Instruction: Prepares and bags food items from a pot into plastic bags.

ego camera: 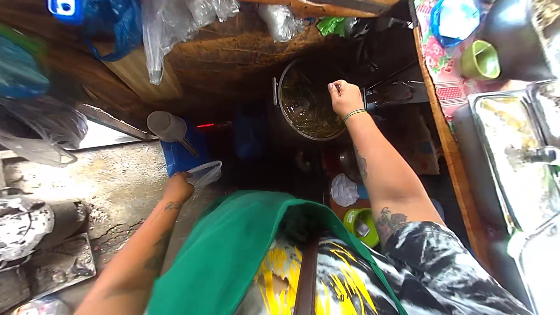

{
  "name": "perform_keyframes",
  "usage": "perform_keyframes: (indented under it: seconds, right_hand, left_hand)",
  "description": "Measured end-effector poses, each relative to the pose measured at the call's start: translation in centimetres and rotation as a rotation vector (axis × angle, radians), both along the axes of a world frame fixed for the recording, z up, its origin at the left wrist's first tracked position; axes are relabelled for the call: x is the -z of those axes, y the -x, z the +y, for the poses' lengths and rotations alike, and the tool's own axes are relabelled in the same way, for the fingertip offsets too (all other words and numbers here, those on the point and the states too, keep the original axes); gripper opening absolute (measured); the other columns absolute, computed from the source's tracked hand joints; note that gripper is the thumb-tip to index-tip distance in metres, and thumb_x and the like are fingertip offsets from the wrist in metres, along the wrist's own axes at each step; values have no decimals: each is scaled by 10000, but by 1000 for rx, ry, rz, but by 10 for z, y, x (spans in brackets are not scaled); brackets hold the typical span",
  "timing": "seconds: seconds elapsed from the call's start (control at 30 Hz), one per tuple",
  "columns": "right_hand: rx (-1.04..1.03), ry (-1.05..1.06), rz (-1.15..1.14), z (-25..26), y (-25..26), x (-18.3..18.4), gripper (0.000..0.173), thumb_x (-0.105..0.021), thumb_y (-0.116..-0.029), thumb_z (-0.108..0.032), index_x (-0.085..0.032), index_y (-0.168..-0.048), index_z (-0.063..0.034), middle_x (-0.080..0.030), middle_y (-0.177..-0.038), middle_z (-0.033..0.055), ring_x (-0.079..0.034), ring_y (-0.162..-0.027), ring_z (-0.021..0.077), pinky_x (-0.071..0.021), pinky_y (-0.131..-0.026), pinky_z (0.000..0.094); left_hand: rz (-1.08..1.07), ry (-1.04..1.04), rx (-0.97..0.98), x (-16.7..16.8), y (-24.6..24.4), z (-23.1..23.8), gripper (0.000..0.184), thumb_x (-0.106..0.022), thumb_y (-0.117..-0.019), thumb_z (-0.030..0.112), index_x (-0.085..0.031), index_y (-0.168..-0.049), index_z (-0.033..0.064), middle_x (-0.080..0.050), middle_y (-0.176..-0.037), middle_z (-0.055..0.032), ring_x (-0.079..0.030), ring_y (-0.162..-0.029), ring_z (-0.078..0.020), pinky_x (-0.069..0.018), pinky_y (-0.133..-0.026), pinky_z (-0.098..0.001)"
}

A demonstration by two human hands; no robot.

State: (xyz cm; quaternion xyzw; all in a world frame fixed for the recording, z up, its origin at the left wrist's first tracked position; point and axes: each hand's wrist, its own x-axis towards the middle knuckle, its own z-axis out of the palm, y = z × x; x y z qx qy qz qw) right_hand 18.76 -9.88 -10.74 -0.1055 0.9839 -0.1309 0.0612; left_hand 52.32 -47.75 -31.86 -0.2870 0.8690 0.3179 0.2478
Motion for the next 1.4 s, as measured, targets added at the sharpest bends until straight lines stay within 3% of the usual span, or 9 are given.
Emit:
perform_keyframes:
  seconds: [0.13,0.37,0.47,0.57,0.77,1.03,1.2,1.3,1.4]
  right_hand:
    - [-106,-4,44,15,-3,-24,406,-443,-1106,-337,-682,-1265,-50,-731,-1046,219,-708,-994,404,-513,-920,619]
    - [-218,51,198,48,-29,-37,366,-461,-1101,-295,-696,-1231,-46,-735,-1020,226,-716,-961,414,-533,-881,613]
    - [-43,195,250,62,-35,-38,386,-434,-1104,-283,-679,-1222,-10,-736,-962,201,-729,-845,322,-568,-830,511]
    - [246,387,258,75,-34,-35,400,-390,-1121,-269,-630,-1237,30,-697,-892,145,-680,-669,184,-591,-694,369]
    - [819,864,208,94,-34,-20,433,-307,-1133,-316,-565,-1233,16,-641,-751,63,-636,-539,121,-565,-533,286]
    - [1221,1468,95,97,-56,19,271,-309,-1134,-253,-437,-1221,-30,-522,-849,77,-572,-570,122,-550,-559,253]
    - [1422,2006,49,99,-75,59,150,-316,-1112,-236,-412,-1101,-122,-529,-808,48,-593,-595,100,-559,-578,216]
    - [1452,2066,79,88,-88,56,132,-337,-1104,-219,-419,-1108,-115,-537,-830,56,-602,-609,100,-565,-591,215]
    - [1340,1879,135,78,-97,43,137,-324,-1113,-193,-417,-1139,-96,-520,-865,57,-592,-632,103,-564,-607,220]
  left_hand:
    - [30,-7,19,-1,7,4,406,-656,-864,-27,-680,-1268,9,-577,-1382,-276,-557,-1276,-473,-432,-1030,-690]
    - [50,0,66,2,22,6,451,-679,-851,-30,-657,-1301,3,-573,-1379,-283,-550,-1282,-470,-429,-1043,-678]
    - [37,15,87,0,29,8,462,-686,-853,-23,-651,-1313,5,-573,-1385,-279,-546,-1292,-464,-421,-1053,-675]
    - [34,15,105,-3,34,12,471,-695,-854,-11,-644,-1323,3,-572,-1394,-271,-540,-1305,-460,-414,-1068,-666]
    - [13,-20,162,-14,44,21,464,-685,-890,23,-623,-1349,-2,-547,-1426,-287,-508,-1349,-460,-379,-1118,-648]
    - [5,-1,176,-10,46,23,445,-682,-902,46,-634,-1343,2,-563,-1420,-266,-517,-1346,-441,-382,-1115,-642]
    - [-3,10,185,-4,44,23,427,-689,-911,77,-645,-1331,12,-569,-1415,-260,-522,-1340,-440,-394,-1105,-643]
    - [-2,7,180,-3,43,24,416,-685,-911,66,-650,-1320,5,-571,-1407,-265,-530,-1331,-437,-396,-1101,-645]
    - [-3,-3,169,-2,42,24,419,-693,-902,60,-652,-1316,8,-576,-1398,-267,-532,-1324,-446,-401,-1092,-654]
